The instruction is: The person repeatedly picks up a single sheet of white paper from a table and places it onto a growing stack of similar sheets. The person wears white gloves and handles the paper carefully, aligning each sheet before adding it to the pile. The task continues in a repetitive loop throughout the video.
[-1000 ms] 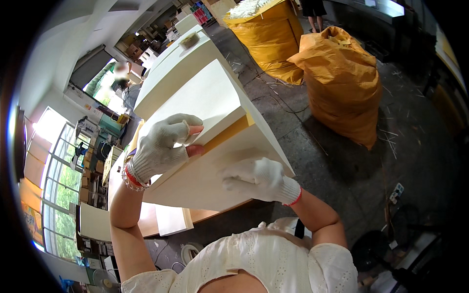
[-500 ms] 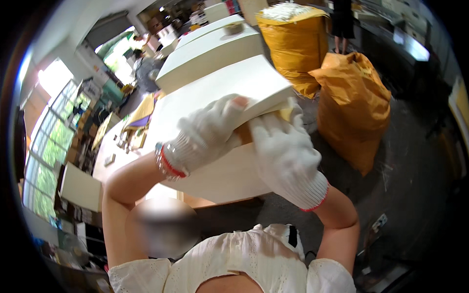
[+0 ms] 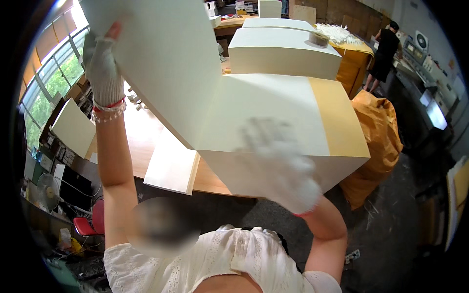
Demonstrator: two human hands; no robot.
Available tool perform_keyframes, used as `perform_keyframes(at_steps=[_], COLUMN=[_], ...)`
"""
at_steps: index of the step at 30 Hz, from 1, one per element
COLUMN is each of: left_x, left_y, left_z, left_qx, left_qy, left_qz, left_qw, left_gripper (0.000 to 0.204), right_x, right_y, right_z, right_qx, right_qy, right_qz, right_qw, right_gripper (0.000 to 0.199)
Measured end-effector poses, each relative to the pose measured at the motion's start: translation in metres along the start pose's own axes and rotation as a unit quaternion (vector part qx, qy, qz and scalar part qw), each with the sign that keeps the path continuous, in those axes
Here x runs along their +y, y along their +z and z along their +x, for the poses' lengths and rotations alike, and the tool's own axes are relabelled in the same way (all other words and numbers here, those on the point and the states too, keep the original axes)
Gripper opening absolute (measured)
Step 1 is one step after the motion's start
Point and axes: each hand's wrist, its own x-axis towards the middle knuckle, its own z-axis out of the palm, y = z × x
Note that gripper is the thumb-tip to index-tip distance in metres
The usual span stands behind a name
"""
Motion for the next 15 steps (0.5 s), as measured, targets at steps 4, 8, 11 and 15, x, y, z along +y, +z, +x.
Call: perform_keyframes(at_steps=[4,8,11,15], left_x=[-0.045,-0.092,-0.082,-0.047], left_y=[-0.046,-0.105,-0.13,-0.126], left_z=[-0.02,-0.011,-0.019,-0.058], left_qx=[0.136,0.178,0.223,0.254], left_qy=[-0.04,-0.102,-0.103,-0.006], left_qz=[-0.154,-0.236,-0.227,-0.029], left_qw=[0.978,0.95,0.942,0.967], left_gripper=[0.04,0.031,0.019,0.02], right_x=[-0.057,-0.075,-0.08,-0.119], right_y=[0.014,0.021,0.022,0.033], right_z=[0.067,0.074,0.082,0.106], right_qx=[-0.095,-0.068,-0.049,0.011], right_qy=[0.054,0.069,0.074,0.112], right_qz=[0.164,0.151,0.182,0.331], right_qw=[0.98,0.984,0.979,0.937], right_gripper=[0.047,0.047,0.05,0.065])
